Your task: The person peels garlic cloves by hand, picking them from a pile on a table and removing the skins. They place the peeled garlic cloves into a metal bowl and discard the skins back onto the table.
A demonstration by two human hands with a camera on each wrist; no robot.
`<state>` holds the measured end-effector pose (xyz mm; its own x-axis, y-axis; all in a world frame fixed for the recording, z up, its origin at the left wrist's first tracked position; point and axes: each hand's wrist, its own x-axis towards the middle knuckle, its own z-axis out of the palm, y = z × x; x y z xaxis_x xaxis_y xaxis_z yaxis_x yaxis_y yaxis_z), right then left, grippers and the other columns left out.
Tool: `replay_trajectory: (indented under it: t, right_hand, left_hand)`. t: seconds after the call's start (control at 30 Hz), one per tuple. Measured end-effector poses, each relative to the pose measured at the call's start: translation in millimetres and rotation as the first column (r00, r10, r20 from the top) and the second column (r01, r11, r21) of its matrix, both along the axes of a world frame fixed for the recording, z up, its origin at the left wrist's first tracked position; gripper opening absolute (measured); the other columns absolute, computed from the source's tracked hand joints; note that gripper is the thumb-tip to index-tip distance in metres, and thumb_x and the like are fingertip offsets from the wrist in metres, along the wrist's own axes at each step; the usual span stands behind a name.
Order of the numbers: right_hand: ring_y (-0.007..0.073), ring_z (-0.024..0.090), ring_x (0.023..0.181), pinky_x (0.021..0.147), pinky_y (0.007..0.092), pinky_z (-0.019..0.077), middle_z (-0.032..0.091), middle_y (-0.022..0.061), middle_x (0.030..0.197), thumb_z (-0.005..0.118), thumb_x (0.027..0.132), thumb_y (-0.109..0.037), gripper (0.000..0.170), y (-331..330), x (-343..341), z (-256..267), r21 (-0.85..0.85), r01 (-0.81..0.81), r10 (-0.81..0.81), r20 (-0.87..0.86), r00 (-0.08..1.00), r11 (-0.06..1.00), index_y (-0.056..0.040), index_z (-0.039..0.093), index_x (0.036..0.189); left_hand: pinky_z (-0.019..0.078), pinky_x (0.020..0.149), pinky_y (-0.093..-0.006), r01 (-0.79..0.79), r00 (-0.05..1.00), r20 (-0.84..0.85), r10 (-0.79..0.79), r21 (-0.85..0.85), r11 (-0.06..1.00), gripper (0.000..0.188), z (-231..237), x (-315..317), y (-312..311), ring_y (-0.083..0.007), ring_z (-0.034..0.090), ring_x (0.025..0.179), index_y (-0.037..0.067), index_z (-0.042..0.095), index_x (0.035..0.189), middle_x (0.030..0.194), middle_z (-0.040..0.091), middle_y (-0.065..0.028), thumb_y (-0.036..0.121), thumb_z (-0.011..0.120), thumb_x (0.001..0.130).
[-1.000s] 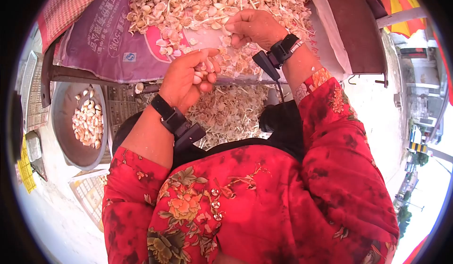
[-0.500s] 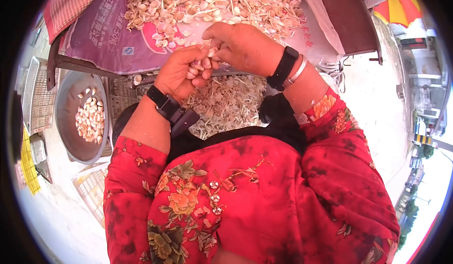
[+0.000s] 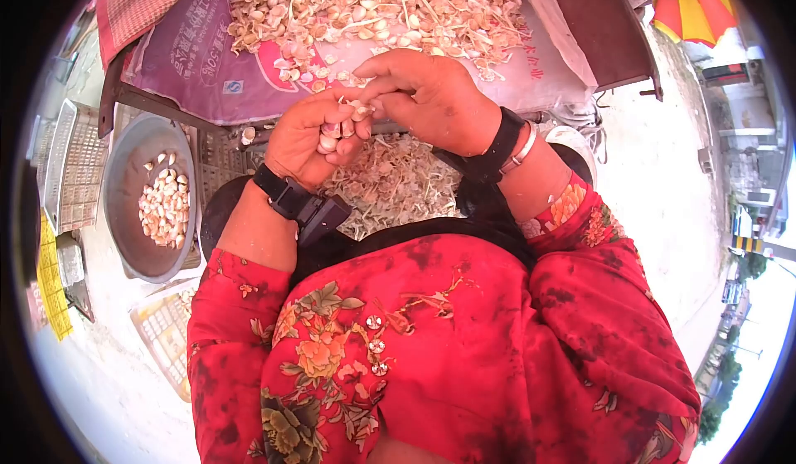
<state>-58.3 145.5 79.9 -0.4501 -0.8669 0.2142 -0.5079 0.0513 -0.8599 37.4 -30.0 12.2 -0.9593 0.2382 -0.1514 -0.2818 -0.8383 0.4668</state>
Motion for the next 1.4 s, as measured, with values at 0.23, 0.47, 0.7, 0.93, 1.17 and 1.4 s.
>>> replay_trajectory:
  t: [0.23,0.47,0.7,0.93,1.17,1.4]
  right_hand:
    - [0.0109,0.065,0.073,0.067,0.0241,0.0521,0.066,0.0056,0.081,0.059,0.088,-0.003,0.021,2,-26,-18,0.017,0.121,-0.122,0.123,0.985,0.992,0.0005,0.061,0.109]
    - [0.0157,0.066,0.072,0.068,0.0281,0.0526,0.068,0.0088,0.081,0.059,0.085,-0.006,0.016,-9,-86,-55,0.138,0.226,-0.222,-0.046,0.974,0.964,0.0002,0.066,0.098]
    - [0.0326,0.065,0.084,0.077,0.0385,0.0520,0.068,0.0146,0.090,0.056,0.085,-0.018,0.021,-53,-127,-74,0.254,0.282,-0.106,-0.540,0.835,0.925,-0.0102,0.069,0.099]
    - [0.0322,0.062,0.096,0.084,0.0429,0.0487,0.067,0.0138,0.100,0.052,0.085,-0.025,0.029,-97,-136,-85,0.501,0.430,0.086,-0.720,0.689,0.751,-0.0158,0.067,0.108]
    - [0.0314,0.064,0.094,0.083,0.0422,0.0494,0.068,0.0135,0.096,0.053,0.083,-0.023,0.026,-106,-132,-86,0.486,0.414,0.114,-0.743,0.659,0.770,-0.0139,0.069,0.102]
    - [0.0118,0.057,0.062,0.054,0.0255,0.0453,0.065,0.0045,0.080,0.063,0.088,-0.018,0.017,-64,-93,-56,0.207,0.056,-0.143,0.434,0.890,0.977,-0.0020,0.065,0.095]
  left_hand:
    - [0.0374,0.044,-0.0244,-0.225,0.970,-0.089,0.228,0.046,0.973,0.033,28,71,-63,-0.0154,0.047,0.059,-0.003,0.053,0.118,0.085,0.054,-0.0168,0.010,0.050,0.088]
    - [0.0479,0.056,-0.0288,-0.644,0.732,0.205,0.650,-0.104,0.758,0.032,-21,199,-220,-0.0247,0.057,0.083,-0.003,0.046,0.117,0.106,0.055,-0.0189,0.015,0.051,0.091]
    - [0.0457,0.092,-0.0475,-0.698,0.211,0.400,0.892,-0.576,0.424,0.047,-21,247,-239,-0.0366,0.048,0.116,0.003,0.034,0.133,0.127,0.047,-0.0213,0.024,0.050,0.093]
    - [0.0471,0.079,-0.0378,-0.632,0.758,0.024,0.652,-0.224,0.742,0.041,38,177,-159,-0.0287,0.057,0.111,-0.003,0.041,0.131,0.129,0.050,-0.0227,0.018,0.042,0.096]
    - [0.0476,0.071,-0.0331,-0.446,0.892,-0.136,0.430,-0.126,0.886,0.036,82,50,-70,-0.0246,0.061,0.092,-0.005,0.049,0.122,0.112,0.060,-0.0198,0.018,0.043,0.095]
    - [0.0420,0.046,-0.0269,-0.188,0.942,0.182,0.282,-0.410,0.892,0.025,-1,-18,-21,-0.0175,0.059,0.061,0.003,0.050,0.108,0.086,0.061,-0.0119,0.022,0.055,0.091]
